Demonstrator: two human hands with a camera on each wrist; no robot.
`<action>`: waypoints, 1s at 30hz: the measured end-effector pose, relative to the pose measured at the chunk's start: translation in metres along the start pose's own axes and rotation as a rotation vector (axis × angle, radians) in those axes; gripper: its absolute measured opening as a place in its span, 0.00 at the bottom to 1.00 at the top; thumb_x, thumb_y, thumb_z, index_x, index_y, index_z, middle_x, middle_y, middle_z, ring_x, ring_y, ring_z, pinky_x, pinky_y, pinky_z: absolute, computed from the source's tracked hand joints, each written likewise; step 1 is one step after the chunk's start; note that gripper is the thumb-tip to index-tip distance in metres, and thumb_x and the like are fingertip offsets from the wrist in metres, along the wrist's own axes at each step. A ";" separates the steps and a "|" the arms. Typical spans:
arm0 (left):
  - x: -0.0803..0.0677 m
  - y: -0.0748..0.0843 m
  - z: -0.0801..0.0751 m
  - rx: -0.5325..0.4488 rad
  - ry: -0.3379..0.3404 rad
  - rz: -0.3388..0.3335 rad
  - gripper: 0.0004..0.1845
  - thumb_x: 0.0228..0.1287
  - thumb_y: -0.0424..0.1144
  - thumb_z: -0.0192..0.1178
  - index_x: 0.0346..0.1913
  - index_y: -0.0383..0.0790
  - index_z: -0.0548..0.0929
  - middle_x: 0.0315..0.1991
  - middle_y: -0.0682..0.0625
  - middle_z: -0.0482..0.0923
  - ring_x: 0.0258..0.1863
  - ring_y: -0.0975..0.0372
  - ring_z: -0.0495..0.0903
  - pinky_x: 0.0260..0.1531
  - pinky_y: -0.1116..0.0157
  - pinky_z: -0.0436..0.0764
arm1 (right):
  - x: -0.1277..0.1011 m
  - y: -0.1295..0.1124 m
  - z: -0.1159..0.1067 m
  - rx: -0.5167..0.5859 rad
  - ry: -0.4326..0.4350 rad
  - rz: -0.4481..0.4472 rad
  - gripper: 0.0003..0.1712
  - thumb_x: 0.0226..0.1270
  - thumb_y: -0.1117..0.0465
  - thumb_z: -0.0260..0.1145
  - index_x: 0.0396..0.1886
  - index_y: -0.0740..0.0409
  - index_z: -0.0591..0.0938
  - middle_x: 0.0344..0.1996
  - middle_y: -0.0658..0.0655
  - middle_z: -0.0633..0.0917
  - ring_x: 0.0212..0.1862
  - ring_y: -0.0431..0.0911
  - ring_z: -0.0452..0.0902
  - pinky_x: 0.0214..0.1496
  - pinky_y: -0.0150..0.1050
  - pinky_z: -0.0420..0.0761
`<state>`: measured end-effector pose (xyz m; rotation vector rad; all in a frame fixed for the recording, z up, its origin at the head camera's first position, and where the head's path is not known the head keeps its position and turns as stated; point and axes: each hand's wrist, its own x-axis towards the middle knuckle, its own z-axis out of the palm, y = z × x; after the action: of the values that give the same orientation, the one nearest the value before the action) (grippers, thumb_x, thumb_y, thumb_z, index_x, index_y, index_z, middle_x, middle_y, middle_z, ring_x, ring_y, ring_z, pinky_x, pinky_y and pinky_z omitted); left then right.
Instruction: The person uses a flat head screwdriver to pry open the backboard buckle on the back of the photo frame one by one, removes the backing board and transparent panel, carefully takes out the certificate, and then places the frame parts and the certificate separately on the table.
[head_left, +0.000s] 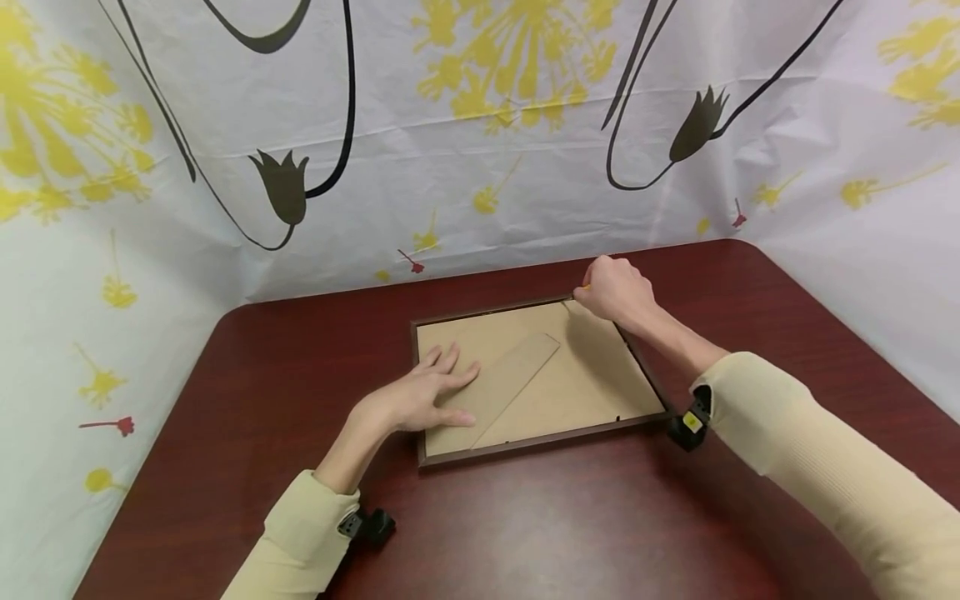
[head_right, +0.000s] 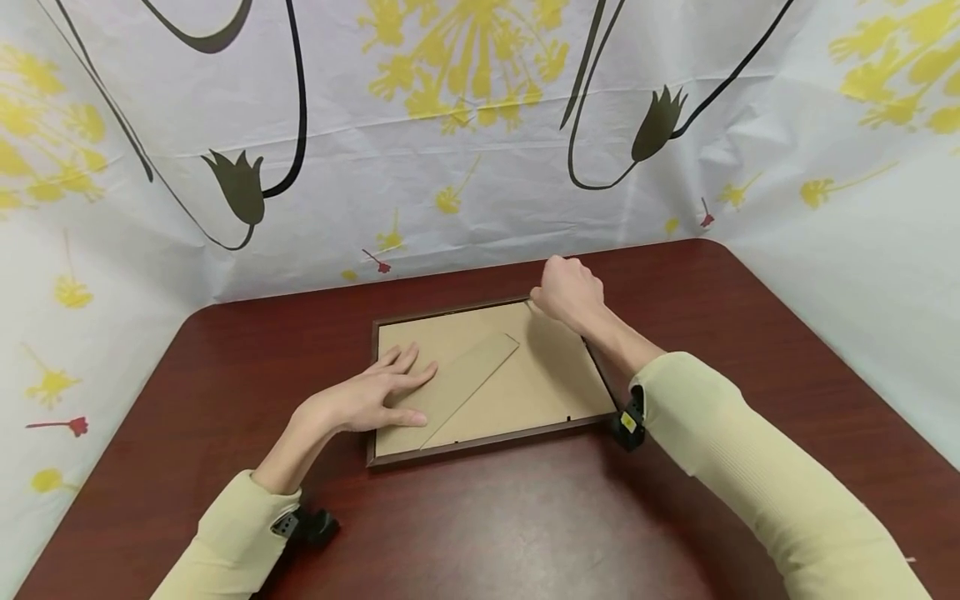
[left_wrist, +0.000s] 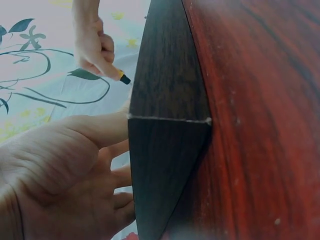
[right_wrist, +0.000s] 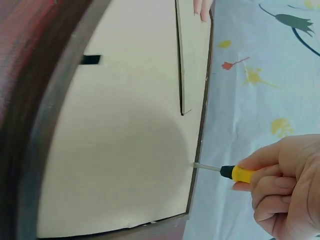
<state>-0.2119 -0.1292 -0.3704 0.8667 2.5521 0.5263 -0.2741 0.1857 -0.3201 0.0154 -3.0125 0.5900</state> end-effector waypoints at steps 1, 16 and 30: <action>0.000 -0.001 0.000 0.001 -0.001 -0.003 0.42 0.69 0.55 0.64 0.79 0.48 0.59 0.81 0.37 0.37 0.79 0.43 0.32 0.73 0.42 0.48 | 0.002 -0.002 0.000 -0.001 -0.011 0.000 0.18 0.54 0.64 0.58 0.08 0.49 0.65 0.12 0.46 0.61 0.24 0.46 0.61 0.23 0.44 0.65; 0.000 -0.001 0.000 0.002 -0.004 0.001 0.41 0.69 0.54 0.64 0.79 0.47 0.60 0.80 0.37 0.37 0.79 0.42 0.32 0.73 0.42 0.47 | 0.059 -0.018 -0.024 0.025 -0.205 -0.069 0.15 0.61 0.64 0.68 0.14 0.62 0.83 0.14 0.56 0.84 0.20 0.48 0.79 0.25 0.36 0.71; 0.001 -0.002 0.000 0.013 -0.015 -0.017 0.41 0.69 0.56 0.63 0.80 0.51 0.59 0.81 0.41 0.35 0.79 0.45 0.29 0.73 0.42 0.49 | 0.088 -0.028 -0.037 0.059 -0.389 -0.083 0.10 0.67 0.65 0.69 0.33 0.70 0.84 0.18 0.56 0.86 0.22 0.46 0.84 0.31 0.39 0.84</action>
<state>-0.2132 -0.1302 -0.3715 0.8501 2.5493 0.4970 -0.3583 0.1742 -0.2689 0.2899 -3.3417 0.7459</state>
